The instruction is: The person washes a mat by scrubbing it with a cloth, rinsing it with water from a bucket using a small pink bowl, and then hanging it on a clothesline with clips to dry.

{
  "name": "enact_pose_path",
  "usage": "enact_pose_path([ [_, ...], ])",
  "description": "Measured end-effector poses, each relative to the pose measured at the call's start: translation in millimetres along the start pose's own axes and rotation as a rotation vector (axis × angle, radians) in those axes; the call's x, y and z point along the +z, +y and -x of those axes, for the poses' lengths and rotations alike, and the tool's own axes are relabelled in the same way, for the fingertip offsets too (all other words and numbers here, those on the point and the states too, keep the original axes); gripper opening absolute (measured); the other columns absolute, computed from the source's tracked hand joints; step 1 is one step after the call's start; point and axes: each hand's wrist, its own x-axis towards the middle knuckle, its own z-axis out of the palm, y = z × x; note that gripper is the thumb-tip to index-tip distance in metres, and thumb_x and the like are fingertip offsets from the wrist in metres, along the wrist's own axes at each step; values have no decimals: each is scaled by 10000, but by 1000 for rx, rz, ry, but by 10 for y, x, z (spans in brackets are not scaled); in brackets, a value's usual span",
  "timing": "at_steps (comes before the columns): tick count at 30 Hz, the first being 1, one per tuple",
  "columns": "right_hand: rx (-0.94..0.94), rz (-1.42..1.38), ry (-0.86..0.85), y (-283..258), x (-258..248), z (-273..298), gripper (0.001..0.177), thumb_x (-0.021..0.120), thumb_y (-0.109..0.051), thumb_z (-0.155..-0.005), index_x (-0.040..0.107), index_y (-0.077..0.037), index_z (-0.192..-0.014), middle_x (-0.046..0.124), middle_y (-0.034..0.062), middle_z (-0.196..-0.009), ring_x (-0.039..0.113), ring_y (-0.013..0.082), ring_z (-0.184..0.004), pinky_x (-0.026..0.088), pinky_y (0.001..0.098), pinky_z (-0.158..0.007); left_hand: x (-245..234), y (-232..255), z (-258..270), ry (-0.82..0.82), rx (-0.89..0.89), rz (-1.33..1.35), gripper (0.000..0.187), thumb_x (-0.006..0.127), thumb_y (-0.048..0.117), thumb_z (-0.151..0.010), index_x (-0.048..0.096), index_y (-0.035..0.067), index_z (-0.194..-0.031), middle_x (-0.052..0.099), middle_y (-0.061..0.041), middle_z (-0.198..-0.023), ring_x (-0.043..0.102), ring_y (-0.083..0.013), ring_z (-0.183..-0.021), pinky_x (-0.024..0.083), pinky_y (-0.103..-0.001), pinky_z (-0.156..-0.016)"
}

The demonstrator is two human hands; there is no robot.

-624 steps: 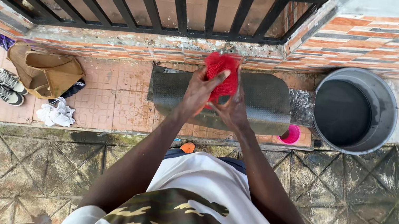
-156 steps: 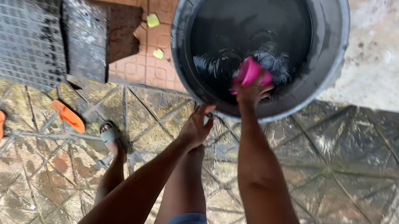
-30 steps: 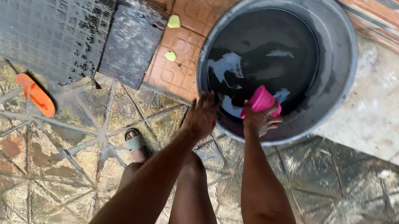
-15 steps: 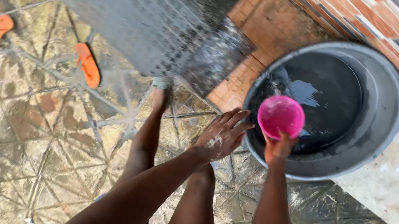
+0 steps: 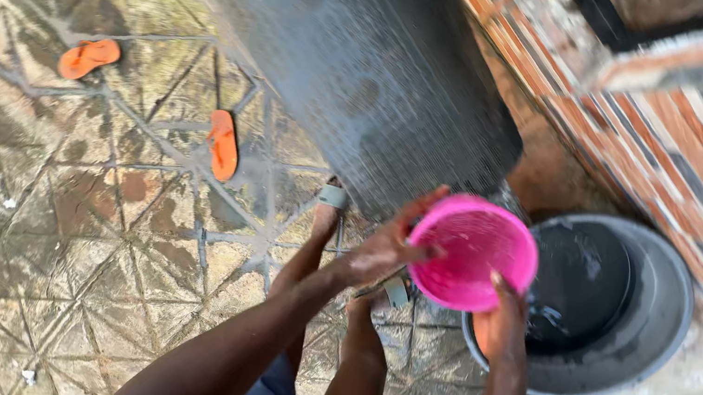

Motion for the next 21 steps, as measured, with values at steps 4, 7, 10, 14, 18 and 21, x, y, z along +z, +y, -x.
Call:
enact_pose_path([
  [4, 76, -188, -276, -133, 1122, -767, 880, 582, -634, -925, 468, 0, -1525, 597, 159, -1500, 519, 291, -1414, 364, 479, -1184, -794, 566, 257, 266, 123, 77, 824, 501, 28, -958, 197, 216, -1701, 396, -315, -1634, 413, -436, -1515, 425, -643, -1139],
  [7, -478, 309, -180, 110, 2191, -1443, 691, 697, -476, -1007, 513, -28, -1500, 547, 221, -1415, 523, 362, -1369, 398, 567, -1194, -1302, 901, 432, 442, 196, 48, 904, 482, -18, -824, 149, 248, -1621, 277, -195, -1623, 367, -405, -1469, 486, -659, -991],
  [10, -1083, 1362, 156, 218, 3169, -1919, 444, 519, -472, -1138, 532, -203, -1491, 493, 118, -1603, 414, 352, -1539, 333, 545, -1317, -1695, 1132, 513, 631, 346, -73, 987, 466, 46, -689, 197, 199, -1626, 279, -165, -1645, 372, -381, -1499, 508, -625, -1002],
  [14, -919, 1873, 117, 241, 3897, -2267, 672, 485, -554, -1070, 293, -295, -1660, 179, 153, -1721, 170, 462, -1567, 255, 631, -1222, -2033, 1261, 401, 735, 590, -233, 992, 686, 191, -820, 207, 163, -1688, 272, -162, -1703, 441, -370, -1482, 487, -532, -1199],
  [18, -842, 1984, 129, 366, 4015, -2319, 776, 459, -627, -1056, 130, -298, -1677, 33, 155, -1727, 78, 479, -1572, 209, 656, -1248, -2183, 1262, 242, 916, 532, -354, 1017, 755, 406, -817, 265, 166, -1675, 264, -136, -1670, 465, -336, -1460, 578, -507, -1107],
  [21, -864, 2017, 195, 355, 3959, -2378, 783, 473, -632, -1062, 121, -308, -1683, 48, 150, -1733, 88, 469, -1577, 210, 658, -1255, -2191, 1292, 186, 935, 512, -354, 1015, 828, 338, -782, 295, 172, -1630, 235, -145, -1569, 372, -360, -1500, 545, -528, -1089],
])
